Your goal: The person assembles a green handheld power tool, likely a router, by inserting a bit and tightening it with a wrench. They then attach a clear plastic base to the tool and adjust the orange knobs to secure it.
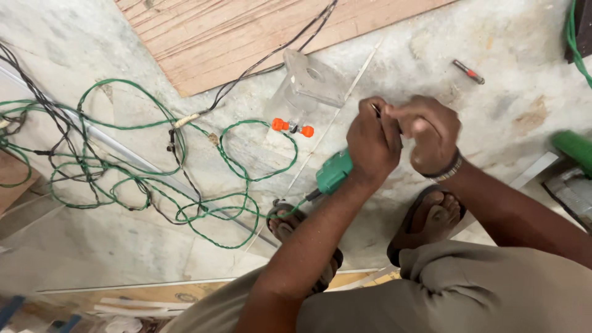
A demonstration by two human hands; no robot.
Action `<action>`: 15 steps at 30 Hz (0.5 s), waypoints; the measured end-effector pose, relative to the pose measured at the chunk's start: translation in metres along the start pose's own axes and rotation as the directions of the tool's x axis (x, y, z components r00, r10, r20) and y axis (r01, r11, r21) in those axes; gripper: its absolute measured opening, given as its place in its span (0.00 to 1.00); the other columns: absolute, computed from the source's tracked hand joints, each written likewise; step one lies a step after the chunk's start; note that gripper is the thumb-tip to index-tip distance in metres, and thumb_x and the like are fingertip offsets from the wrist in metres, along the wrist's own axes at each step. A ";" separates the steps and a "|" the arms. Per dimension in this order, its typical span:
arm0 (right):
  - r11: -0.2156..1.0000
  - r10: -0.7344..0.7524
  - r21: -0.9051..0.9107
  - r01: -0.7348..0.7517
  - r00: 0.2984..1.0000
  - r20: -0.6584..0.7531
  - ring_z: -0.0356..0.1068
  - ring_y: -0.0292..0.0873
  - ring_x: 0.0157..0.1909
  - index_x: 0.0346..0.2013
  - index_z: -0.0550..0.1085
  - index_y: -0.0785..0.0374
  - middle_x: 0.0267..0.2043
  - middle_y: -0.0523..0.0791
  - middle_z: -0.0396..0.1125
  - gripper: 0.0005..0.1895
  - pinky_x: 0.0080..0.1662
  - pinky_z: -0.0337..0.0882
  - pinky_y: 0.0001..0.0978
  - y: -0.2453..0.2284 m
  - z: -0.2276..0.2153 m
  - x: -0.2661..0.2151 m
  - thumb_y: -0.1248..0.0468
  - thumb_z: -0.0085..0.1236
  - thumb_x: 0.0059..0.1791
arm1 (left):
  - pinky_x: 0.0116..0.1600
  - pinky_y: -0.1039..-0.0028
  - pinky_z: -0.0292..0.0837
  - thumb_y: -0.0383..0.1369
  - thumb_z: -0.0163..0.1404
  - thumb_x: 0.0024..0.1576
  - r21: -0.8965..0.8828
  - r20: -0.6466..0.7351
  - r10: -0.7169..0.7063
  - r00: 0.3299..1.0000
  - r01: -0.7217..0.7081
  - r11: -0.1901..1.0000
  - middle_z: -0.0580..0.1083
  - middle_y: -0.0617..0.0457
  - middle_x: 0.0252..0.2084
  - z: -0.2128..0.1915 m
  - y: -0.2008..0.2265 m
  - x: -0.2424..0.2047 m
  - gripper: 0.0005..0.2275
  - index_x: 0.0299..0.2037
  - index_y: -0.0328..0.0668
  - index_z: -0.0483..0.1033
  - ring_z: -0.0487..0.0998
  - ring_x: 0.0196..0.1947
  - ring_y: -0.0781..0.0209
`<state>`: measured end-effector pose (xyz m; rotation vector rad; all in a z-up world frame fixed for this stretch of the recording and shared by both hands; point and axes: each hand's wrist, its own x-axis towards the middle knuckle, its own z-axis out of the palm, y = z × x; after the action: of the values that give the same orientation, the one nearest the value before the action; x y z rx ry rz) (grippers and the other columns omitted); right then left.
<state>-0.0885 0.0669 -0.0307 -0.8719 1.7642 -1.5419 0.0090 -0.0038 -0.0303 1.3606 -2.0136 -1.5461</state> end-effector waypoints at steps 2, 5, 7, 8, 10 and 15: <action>0.984 -0.100 -0.147 0.103 0.995 0.027 0.63 0.36 0.30 0.45 0.74 0.66 0.32 0.42 0.66 0.24 0.36 0.62 0.31 -0.011 -0.014 -0.007 0.48 0.40 0.63 | 0.39 0.54 0.68 0.34 0.41 0.70 -0.018 -0.020 0.036 0.999 -0.036 0.999 0.73 0.45 0.30 0.001 0.004 -0.005 0.08 0.47 0.37 0.68 0.76 0.32 0.39; 0.888 -0.116 -0.428 0.168 0.983 0.145 0.66 0.45 0.36 0.44 0.76 0.62 0.38 0.45 0.67 0.15 0.40 0.65 0.36 -0.021 -0.032 -0.022 0.55 0.49 0.62 | 0.39 0.57 0.70 0.33 0.41 0.70 -0.086 0.011 0.071 0.997 -0.069 0.994 0.74 0.47 0.30 0.000 0.004 -0.010 0.07 0.47 0.38 0.68 0.77 0.32 0.44; 0.849 -0.041 -0.510 0.135 0.981 0.191 0.68 0.48 0.39 0.46 0.77 0.63 0.42 0.48 0.68 0.09 0.41 0.68 0.35 -0.024 -0.040 -0.032 0.60 0.53 0.59 | 0.39 0.62 0.72 0.33 0.41 0.71 -0.148 0.027 0.016 1.000 -0.012 0.989 0.75 0.48 0.31 0.001 0.005 -0.013 0.07 0.48 0.38 0.68 0.79 0.31 0.49; 0.865 0.012 -0.494 0.087 0.981 0.195 0.70 0.47 0.41 0.47 0.77 0.64 0.44 0.50 0.67 0.09 0.42 0.69 0.34 -0.027 -0.042 -0.037 0.62 0.55 0.58 | 0.39 0.64 0.73 0.33 0.41 0.71 -0.177 0.037 -0.006 0.999 0.013 0.984 0.76 0.49 0.32 0.001 0.006 -0.013 0.07 0.48 0.38 0.68 0.79 0.31 0.51; 0.881 0.055 -0.473 0.034 0.983 0.174 0.71 0.48 0.43 0.48 0.77 0.65 0.46 0.50 0.67 0.07 0.43 0.71 0.34 -0.032 -0.043 -0.044 0.65 0.56 0.57 | 0.38 0.66 0.74 0.34 0.41 0.71 -0.280 0.142 -0.043 0.989 0.082 0.957 0.77 0.50 0.32 -0.003 0.005 -0.015 0.08 0.46 0.39 0.69 0.79 0.30 0.53; 0.933 0.307 -0.212 -0.292 0.951 0.040 0.73 0.43 0.42 0.50 0.76 0.63 0.50 0.49 0.66 0.08 0.45 0.75 0.31 -0.053 -0.043 -0.068 0.71 0.51 0.58 | 0.42 0.70 0.76 0.36 0.42 0.71 -0.173 0.239 0.211 0.948 -0.172 0.970 0.78 0.52 0.34 -0.014 0.005 -0.011 0.09 0.46 0.40 0.71 0.81 0.33 0.59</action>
<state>-0.0802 0.1422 0.0288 -0.7027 1.9244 -1.1350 0.0212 -0.0039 -0.0170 0.9175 -2.0511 -1.8162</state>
